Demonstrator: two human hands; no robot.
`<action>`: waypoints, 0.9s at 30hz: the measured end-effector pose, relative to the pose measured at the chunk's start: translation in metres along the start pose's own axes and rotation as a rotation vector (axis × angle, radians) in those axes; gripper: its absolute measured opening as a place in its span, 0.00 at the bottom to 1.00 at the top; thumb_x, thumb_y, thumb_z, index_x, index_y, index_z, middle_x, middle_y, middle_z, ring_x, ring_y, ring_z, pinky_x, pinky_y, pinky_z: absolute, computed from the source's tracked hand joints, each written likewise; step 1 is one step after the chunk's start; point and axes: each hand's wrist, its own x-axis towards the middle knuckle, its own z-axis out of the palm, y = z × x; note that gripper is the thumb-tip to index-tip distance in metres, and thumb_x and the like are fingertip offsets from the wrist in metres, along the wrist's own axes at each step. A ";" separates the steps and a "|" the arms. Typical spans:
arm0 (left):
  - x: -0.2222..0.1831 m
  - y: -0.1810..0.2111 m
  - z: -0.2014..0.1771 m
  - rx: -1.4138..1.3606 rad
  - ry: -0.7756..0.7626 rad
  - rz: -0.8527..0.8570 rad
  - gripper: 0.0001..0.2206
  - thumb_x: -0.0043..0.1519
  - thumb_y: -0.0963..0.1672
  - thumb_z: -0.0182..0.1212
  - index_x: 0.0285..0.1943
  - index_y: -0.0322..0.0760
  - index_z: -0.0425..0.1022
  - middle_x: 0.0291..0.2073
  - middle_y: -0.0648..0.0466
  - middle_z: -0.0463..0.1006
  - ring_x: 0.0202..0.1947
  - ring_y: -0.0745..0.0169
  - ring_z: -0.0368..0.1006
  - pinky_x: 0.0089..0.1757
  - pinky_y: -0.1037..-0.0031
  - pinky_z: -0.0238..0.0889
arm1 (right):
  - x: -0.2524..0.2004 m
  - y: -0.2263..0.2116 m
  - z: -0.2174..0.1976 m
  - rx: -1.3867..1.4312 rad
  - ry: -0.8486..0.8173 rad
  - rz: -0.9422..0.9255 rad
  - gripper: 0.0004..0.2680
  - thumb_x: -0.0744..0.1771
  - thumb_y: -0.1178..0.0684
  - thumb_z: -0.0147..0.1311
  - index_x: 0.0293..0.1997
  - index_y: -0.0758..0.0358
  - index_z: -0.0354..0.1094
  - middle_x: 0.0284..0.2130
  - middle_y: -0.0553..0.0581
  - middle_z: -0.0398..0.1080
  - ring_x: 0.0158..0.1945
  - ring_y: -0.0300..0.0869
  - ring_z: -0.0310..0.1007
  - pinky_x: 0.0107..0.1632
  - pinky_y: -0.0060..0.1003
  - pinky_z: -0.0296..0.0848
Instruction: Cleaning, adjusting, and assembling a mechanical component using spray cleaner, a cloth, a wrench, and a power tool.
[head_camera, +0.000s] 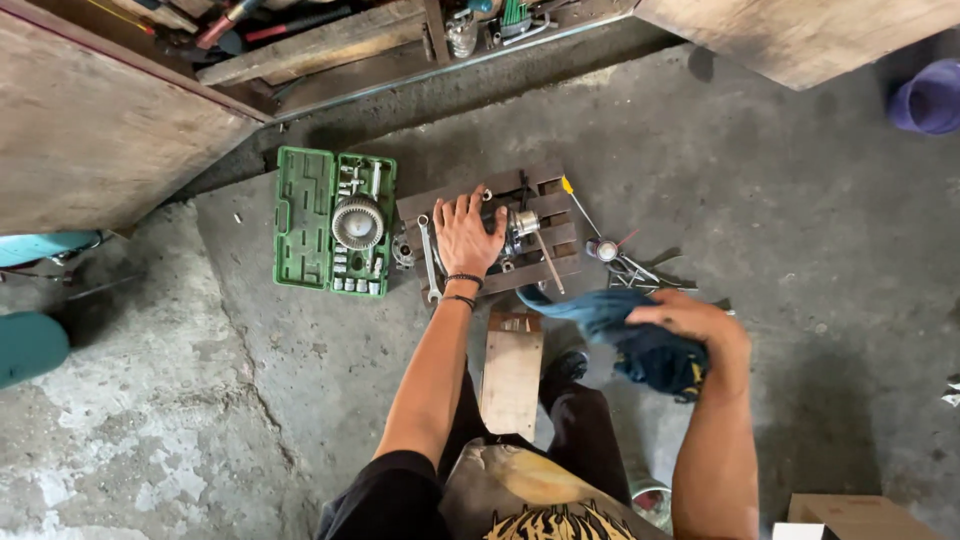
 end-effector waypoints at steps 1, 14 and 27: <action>0.000 0.000 -0.003 0.002 -0.002 0.007 0.27 0.60 0.59 0.55 0.63 0.47 0.74 0.45 0.51 0.79 0.53 0.49 0.73 0.67 0.54 0.49 | 0.000 0.015 0.000 -0.118 0.064 -0.115 0.17 0.66 0.38 0.43 0.57 0.34 0.77 0.46 0.75 0.73 0.46 0.71 0.73 0.48 0.55 0.74; 0.002 -0.023 0.006 -0.063 -0.178 0.140 0.45 0.40 0.60 0.65 0.72 0.57 0.63 0.53 0.53 0.73 0.62 0.50 0.67 0.68 0.54 0.44 | 0.145 -0.127 -0.059 0.519 0.680 0.306 0.17 0.61 0.30 0.62 0.49 0.42 0.75 0.37 0.54 0.77 0.45 0.51 0.79 0.44 0.46 0.75; 0.002 -0.030 0.010 -0.089 -0.189 0.182 0.45 0.42 0.59 0.68 0.74 0.60 0.61 0.56 0.53 0.71 0.63 0.50 0.65 0.69 0.55 0.43 | 0.207 -0.105 0.025 0.003 0.717 0.197 0.26 0.69 0.31 0.48 0.63 0.67 0.60 0.54 0.77 0.68 0.58 0.71 0.68 0.55 0.66 0.68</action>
